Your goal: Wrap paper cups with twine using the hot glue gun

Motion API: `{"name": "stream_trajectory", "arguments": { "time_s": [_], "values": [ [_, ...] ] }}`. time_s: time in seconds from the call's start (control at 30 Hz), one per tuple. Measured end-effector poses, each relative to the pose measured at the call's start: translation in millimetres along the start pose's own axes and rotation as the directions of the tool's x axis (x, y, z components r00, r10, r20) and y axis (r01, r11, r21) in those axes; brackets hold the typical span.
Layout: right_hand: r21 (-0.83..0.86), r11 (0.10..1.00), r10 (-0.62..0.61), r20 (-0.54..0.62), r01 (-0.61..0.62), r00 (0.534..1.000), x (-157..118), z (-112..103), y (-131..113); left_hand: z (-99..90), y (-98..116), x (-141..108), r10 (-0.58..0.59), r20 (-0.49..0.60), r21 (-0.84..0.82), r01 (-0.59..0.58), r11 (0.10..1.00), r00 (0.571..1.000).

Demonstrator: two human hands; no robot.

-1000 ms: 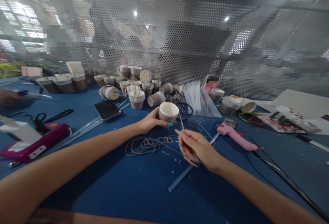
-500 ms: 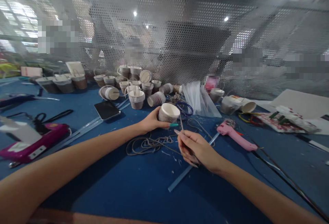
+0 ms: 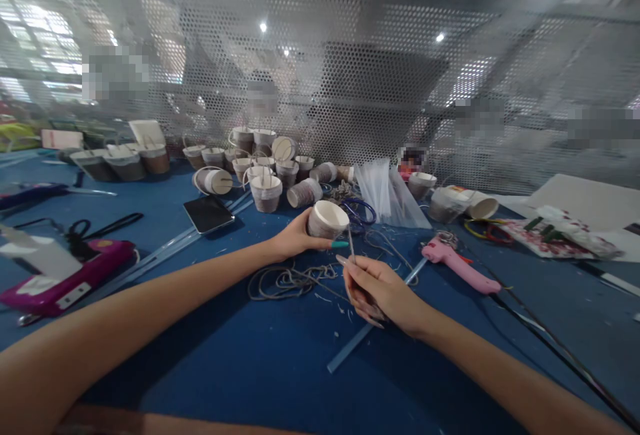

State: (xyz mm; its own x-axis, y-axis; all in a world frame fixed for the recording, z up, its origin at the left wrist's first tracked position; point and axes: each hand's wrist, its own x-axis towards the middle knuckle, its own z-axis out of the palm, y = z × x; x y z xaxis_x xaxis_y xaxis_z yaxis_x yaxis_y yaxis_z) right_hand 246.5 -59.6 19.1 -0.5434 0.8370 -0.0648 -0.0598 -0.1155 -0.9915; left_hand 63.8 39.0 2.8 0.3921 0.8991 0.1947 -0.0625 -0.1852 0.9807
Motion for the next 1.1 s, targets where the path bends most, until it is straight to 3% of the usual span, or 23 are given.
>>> {"name": "stream_trajectory", "arguments": {
  "time_s": [0.13, 0.27, 0.37, 0.4, 0.43, 0.5, 0.57, 0.6, 0.7, 0.77, 0.8, 0.83, 0.87, 0.93, 0.97, 1.03, 1.1],
  "values": [
    [0.005, 1.000, 0.005, 0.001, -0.005, 1.000, 0.2, -0.6, 2.4, -1.5, -5.2, 1.9, 0.057, -0.004, 0.051, -0.057, 0.997, 0.998],
    [-0.034, 0.999, 0.000, 0.006, 0.000, 1.000, -0.3, 0.3, 3.7, -5.2, -9.7, 3.6, 0.128, -0.036, 0.240, -0.116, 0.964, 0.991],
    [-0.267, 0.961, -0.069, -0.004, 0.066, 0.998, -3.2, -0.6, 0.3, -6.7, -11.6, 4.7, 0.155, -0.068, 0.330, -0.124, 0.936, 0.986],
    [-0.430, 0.893, -0.141, 0.011, 0.131, 0.990, -4.8, -1.7, -2.0, -6.6, -11.7, 4.9, 0.158, -0.082, 0.339, -0.121, 0.933, 0.984],
    [-0.607, 0.764, -0.236, 0.053, 0.218, 0.970, -6.6, -3.3, -4.9, -6.2, -11.7, 4.9, 0.161, -0.098, 0.335, -0.120, 0.935, 0.982],
    [-0.844, 0.365, -0.405, 0.236, 0.393, 0.883, -10.4, -7.0, -11.1, -4.8, -10.7, 4.5, 0.153, -0.124, 0.275, -0.115, 0.955, 0.980],
    [-0.874, 0.007, -0.489, 0.420, 0.485, 0.764, -14.5, -9.7, -16.7, -3.2, -8.9, 3.9, 0.111, -0.150, 0.160, -0.087, 0.983, 0.982],
    [-0.854, -0.114, -0.506, 0.489, 0.508, 0.711, -16.7, -10.2, -18.9, -2.6, -8.0, 3.7, 0.081, -0.168, 0.095, -0.066, 0.993, 0.982],
    [-0.754, -0.335, -0.501, 0.650, 0.564, 0.572, -22.7, -8.1, -24.0, -2.6, -5.8, 4.2, 0.012, -0.222, -0.082, -0.031, 0.996, 0.975],
    [-0.688, -0.434, -0.515, 0.719, 0.582, 0.466, -24.4, -6.6, -26.5, -4.0, -4.8, 5.2, -0.009, -0.240, -0.194, -0.039, 0.980, 0.971],
    [-0.691, -0.462, -0.539, 0.717, 0.556, 0.442, -23.9, -7.0, -27.7, -4.9, -4.3, 5.7, -0.025, -0.242, -0.246, -0.036, 0.968, 0.970],
    [-0.731, -0.466, -0.577, 0.679, 0.499, 0.454, -22.6, -8.7, -28.7, -5.8, -3.7, 6.1, -0.048, -0.238, -0.295, -0.025, 0.955, 0.970],
    [-0.800, -0.445, -0.628, 0.599, 0.402, 0.496, -20.6, -11.7, -29.5, -6.8, -3.2, 6.5, -0.076, -0.230, -0.338, -0.007, 0.941, 0.970],
    [-0.938, -0.339, -0.725, 0.308, 0.070, 0.617, -16.3, -22.0, -30.2, -8.5, -2.3, 6.9, -0.122, -0.204, -0.403, 0.030, 0.915, 0.971],
    [-0.949, -0.279, -0.747, 0.120, -0.144, 0.654, -14.8, -29.1, -29.8, -9.3, -2.0, 7.1, -0.135, -0.187, -0.427, 0.043, 0.903, 0.973],
    [-0.825, -0.204, -0.732, -0.229, -0.527, 0.641, -14.9, -46.1, -27.6, -10.8, -1.4, 7.5, -0.146, -0.146, -0.466, 0.063, 0.883, 0.978],
    [-0.661, -0.201, -0.631, -0.477, -0.723, 0.611, -18.6, -65.5, -23.2, -12.3, -1.0, 7.7, -0.157, -0.082, -0.508, 0.094, 0.856, 0.984]
  ]
}}
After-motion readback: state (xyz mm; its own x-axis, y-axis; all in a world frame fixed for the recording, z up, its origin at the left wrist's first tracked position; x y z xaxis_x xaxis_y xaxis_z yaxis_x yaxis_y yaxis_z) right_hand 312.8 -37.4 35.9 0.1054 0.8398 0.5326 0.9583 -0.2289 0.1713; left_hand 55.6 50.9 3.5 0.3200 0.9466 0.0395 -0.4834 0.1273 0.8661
